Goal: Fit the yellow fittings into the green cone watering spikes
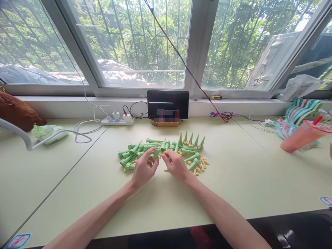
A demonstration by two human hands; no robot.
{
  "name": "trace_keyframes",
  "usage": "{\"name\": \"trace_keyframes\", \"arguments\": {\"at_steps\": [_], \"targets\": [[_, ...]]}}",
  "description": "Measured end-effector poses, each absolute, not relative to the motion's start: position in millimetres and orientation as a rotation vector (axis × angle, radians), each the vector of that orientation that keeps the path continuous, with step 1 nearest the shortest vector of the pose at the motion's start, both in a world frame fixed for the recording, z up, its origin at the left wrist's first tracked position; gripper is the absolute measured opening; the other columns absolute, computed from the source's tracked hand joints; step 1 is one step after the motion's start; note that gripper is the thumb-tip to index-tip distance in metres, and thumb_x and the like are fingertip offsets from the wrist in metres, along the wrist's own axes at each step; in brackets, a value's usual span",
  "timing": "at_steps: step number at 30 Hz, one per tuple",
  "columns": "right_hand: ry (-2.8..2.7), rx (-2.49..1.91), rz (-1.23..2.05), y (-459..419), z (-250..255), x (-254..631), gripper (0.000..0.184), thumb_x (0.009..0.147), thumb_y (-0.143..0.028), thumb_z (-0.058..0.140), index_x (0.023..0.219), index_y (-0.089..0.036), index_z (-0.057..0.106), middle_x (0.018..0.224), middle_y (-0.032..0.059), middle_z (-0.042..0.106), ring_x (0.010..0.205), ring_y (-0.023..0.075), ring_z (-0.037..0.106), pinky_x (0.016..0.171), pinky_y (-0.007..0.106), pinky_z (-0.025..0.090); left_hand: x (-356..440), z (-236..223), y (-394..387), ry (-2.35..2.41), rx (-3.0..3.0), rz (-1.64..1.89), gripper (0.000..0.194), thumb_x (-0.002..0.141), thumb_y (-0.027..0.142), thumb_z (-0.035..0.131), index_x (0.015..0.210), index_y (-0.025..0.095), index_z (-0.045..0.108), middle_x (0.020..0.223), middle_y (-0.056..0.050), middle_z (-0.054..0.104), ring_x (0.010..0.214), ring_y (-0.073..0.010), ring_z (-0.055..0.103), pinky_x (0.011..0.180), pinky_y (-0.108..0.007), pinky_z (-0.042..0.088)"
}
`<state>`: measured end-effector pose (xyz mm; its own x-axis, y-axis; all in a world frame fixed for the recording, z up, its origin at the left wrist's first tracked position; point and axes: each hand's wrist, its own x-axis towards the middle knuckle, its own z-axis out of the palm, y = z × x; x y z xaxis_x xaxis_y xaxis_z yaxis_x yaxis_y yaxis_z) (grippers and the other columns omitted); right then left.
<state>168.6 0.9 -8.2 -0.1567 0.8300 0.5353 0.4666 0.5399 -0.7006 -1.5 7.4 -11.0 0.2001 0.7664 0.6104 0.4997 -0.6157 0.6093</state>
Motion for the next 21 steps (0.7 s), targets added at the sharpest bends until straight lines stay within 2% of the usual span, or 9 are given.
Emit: {"name": "trace_keyframes", "arguments": {"at_steps": [8,13,21], "targets": [[-1.828,-1.073,0.477,1.5,-7.1,169.2,0.040,0.101,-0.038,0.039,0.069,-0.019,0.054,0.057,-0.0028,0.047,0.050,0.0107,0.040,0.052,0.024,0.033,-1.4,-9.1,7.2,1.174,2.223,1.380,0.039,0.090,0.023,0.056,0.128,0.022,0.050,0.098,-0.005,0.066,0.061,-0.0083,0.061,0.053,-0.020,0.055],[-1.855,-1.078,0.533,2.1,-9.2,170.2,0.037,0.101,-0.040,0.040,0.074,-0.019,0.055,0.058,-0.0032,0.049,0.050,0.0103,0.040,0.052,0.023,0.032,-1.9,-7.4,6.6,1.181,2.230,1.393,0.039,0.089,0.022,0.057,0.128,0.021,0.051,0.097,-0.005,0.066,0.057,-0.0069,0.058,0.053,-0.020,0.055],[-1.900,-1.123,0.518,1.8,-9.2,170.2,0.042,0.099,-0.043,0.042,0.064,-0.021,0.039,0.054,-0.0058,0.035,0.048,0.0097,0.029,0.050,0.024,0.026,-2.9,-7.4,6.9,1.183,2.228,1.413,0.042,0.086,0.016,0.057,0.128,0.021,0.051,0.095,-0.005,0.066,0.056,-0.0064,0.056,0.051,-0.019,0.053]]}}
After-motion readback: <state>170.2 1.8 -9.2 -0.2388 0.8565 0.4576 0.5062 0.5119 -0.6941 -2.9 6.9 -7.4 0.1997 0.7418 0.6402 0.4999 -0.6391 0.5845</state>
